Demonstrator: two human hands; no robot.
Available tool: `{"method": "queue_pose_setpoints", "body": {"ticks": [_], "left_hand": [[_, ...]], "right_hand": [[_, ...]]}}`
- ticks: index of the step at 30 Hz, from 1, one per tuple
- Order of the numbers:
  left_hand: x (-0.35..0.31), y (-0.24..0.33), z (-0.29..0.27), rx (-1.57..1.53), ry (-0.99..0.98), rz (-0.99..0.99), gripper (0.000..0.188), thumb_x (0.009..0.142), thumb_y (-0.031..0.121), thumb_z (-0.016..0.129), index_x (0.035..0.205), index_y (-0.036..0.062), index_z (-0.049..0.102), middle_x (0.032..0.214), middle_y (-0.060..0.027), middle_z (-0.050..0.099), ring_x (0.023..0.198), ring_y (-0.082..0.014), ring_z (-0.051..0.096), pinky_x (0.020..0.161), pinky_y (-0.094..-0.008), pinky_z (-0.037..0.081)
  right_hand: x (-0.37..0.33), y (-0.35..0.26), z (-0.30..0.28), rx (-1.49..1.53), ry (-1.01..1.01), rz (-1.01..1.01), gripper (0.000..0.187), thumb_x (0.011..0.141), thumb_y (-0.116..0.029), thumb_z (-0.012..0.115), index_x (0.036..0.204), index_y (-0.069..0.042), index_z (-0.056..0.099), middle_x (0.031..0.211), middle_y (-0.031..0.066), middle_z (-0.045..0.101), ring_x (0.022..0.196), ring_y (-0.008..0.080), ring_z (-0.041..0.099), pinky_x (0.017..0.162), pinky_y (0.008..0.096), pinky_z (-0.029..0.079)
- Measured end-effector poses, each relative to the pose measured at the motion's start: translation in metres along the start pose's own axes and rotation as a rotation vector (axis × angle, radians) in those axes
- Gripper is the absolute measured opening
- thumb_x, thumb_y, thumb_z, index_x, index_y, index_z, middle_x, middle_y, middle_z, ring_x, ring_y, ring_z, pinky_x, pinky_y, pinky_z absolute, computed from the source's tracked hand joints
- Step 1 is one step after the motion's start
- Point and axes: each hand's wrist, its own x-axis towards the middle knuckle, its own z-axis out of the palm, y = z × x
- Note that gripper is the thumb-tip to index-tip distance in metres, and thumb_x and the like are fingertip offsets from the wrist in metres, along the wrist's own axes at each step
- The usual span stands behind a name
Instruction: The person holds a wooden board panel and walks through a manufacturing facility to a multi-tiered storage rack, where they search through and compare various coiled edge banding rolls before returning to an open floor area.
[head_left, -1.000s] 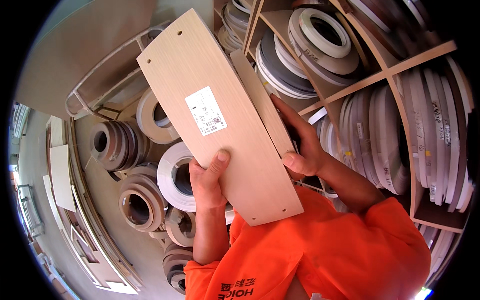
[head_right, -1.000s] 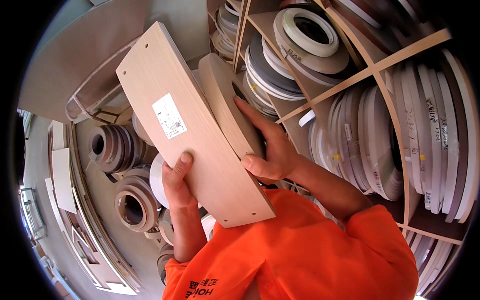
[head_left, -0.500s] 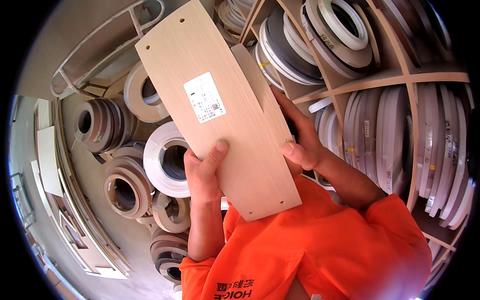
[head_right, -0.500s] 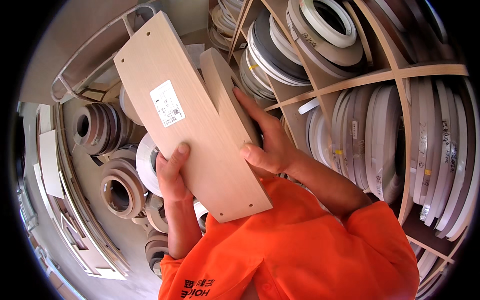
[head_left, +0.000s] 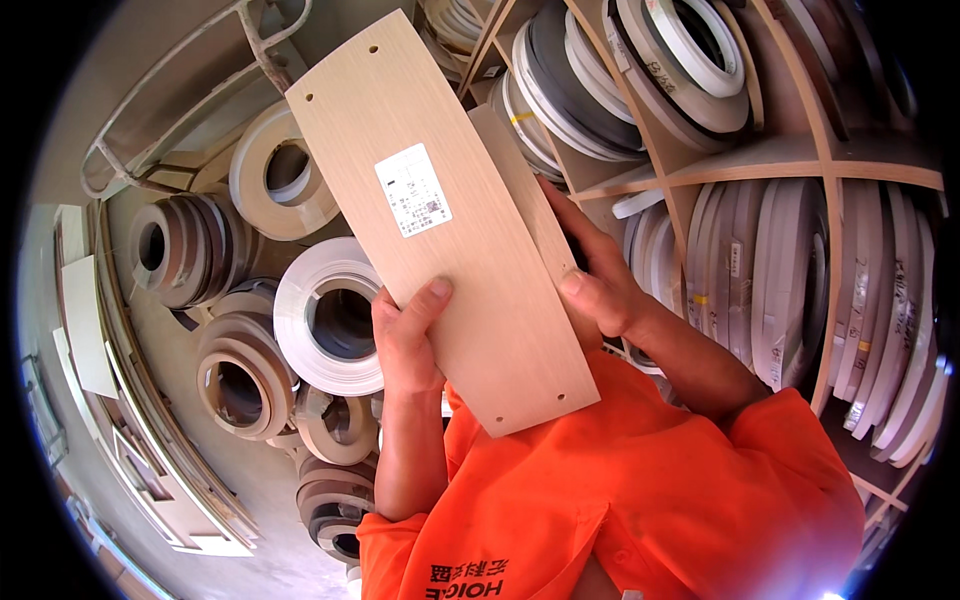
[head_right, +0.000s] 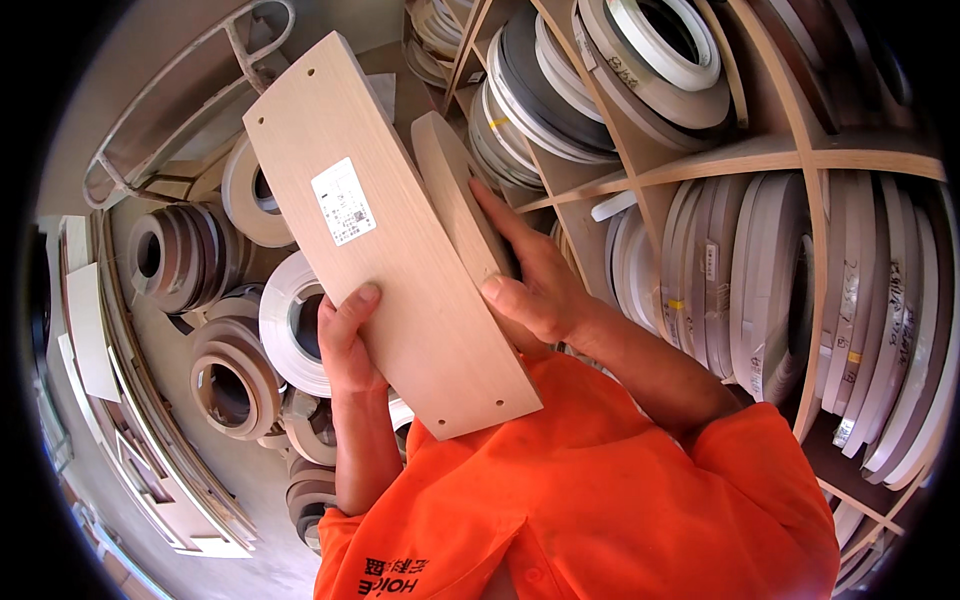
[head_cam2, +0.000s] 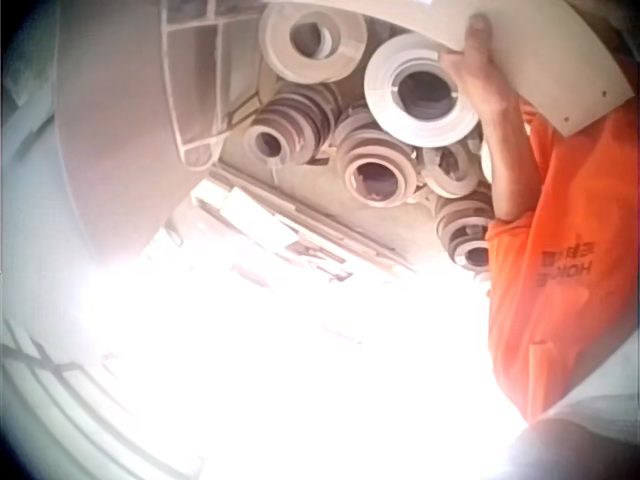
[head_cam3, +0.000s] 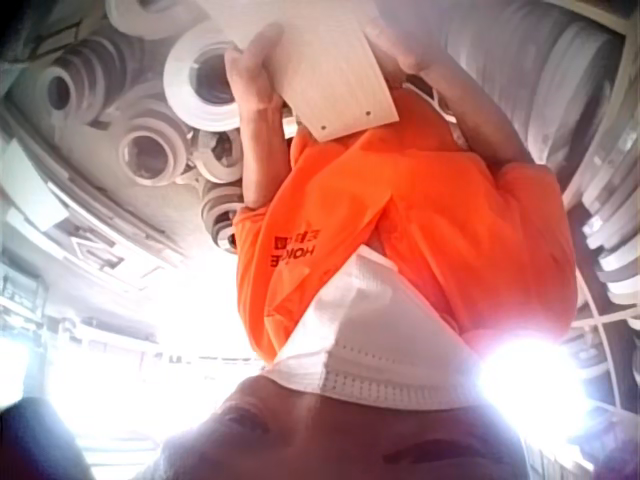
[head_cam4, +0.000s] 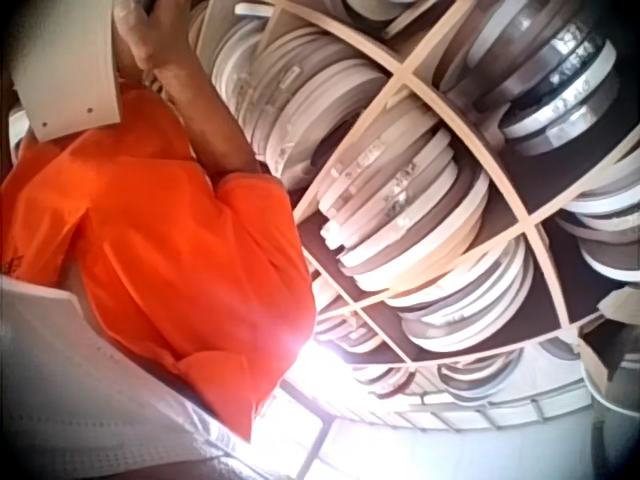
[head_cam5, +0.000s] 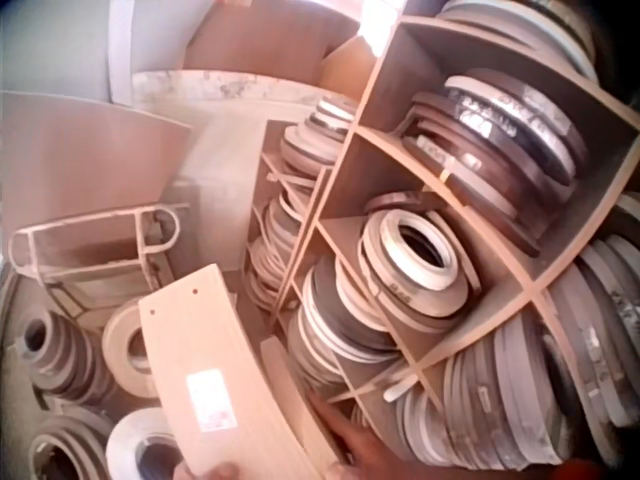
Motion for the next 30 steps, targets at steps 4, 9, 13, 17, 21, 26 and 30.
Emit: {"method": "queue_pose_setpoints", "body": {"ticks": [4,9,13,17,21,26,30], "left_hand": [[0.003,0.0,0.001,-0.007,-0.009,-0.031,0.045,0.078,0.011,0.057,0.116,-0.012,0.049,0.105,-0.0195,0.061,0.089,-0.0249,0.062,0.079,-0.0344,0.051],[0.005,-0.001,0.003,0.01,0.015,-0.041,0.046,0.078,0.011,0.055,0.116,-0.0124,0.049,0.105,-0.0199,0.06,0.091,-0.0259,0.062,0.081,-0.0348,0.05],[0.006,-0.003,0.003,0.011,0.016,-0.044,0.046,0.077,0.012,0.054,0.116,-0.0126,0.049,0.105,-0.02,0.06,0.091,-0.0263,0.062,0.081,-0.035,0.05],[0.007,-0.004,0.001,0.009,0.02,-0.069,0.046,0.077,0.011,0.053,0.116,-0.0124,0.05,0.105,-0.0195,0.06,0.091,-0.0257,0.061,0.081,-0.0347,0.049],[0.007,-0.005,0.001,0.01,0.023,-0.061,0.045,0.076,0.01,0.051,0.115,-0.012,0.05,0.104,-0.019,0.06,0.091,-0.025,0.061,0.082,-0.0338,0.049],[0.007,-0.007,0.002,0.016,0.047,-0.061,0.043,0.076,0.009,0.05,0.114,-0.0119,0.051,0.103,-0.0177,0.061,0.09,-0.0241,0.061,0.081,-0.0326,0.049],[0.008,-0.01,-0.013,0.051,0.051,-0.05,0.049,0.076,0.014,0.05,0.119,-0.0096,0.048,0.109,-0.0183,0.059,0.097,-0.0258,0.06,0.086,-0.034,0.048]], "right_hand": [[-0.002,0.004,-0.004,-0.041,0.008,0.019,0.091,0.078,-0.044,0.053,0.142,0.011,0.017,0.141,0.0291,0.033,0.133,0.0333,0.034,0.108,0.0365,0.025],[-0.003,0.006,-0.005,-0.045,0.023,0.042,0.091,0.079,-0.044,0.053,0.142,0.011,0.017,0.142,0.0291,0.032,0.133,0.0333,0.033,0.109,0.0365,0.024],[-0.004,0.008,-0.006,-0.041,0.025,0.055,0.091,0.079,-0.044,0.053,0.142,0.01,0.017,0.142,0.0289,0.032,0.133,0.033,0.033,0.109,0.0364,0.024],[-0.005,0.009,-0.006,-0.032,0.033,0.051,0.091,0.078,-0.044,0.053,0.142,0.01,0.017,0.142,0.0283,0.032,0.133,0.0325,0.033,0.109,0.0363,0.024],[-0.005,0.008,-0.007,-0.017,0.026,0.067,0.09,0.078,-0.042,0.056,0.143,0.008,0.017,0.142,0.0277,0.033,0.133,0.0322,0.033,0.109,0.0359,0.024],[-0.004,0.006,-0.008,-0.039,0.016,0.065,0.089,0.081,-0.04,0.06,0.143,0.007,0.018,0.14,0.0268,0.036,0.131,0.0313,0.036,0.108,0.0353,0.025],[-0.007,0.008,-0.003,0.019,-0.012,0.126,0.088,0.083,-0.042,0.06,0.143,0.007,0.019,0.139,0.0257,0.039,0.13,0.0304,0.038,0.107,0.0347,0.027]]}}
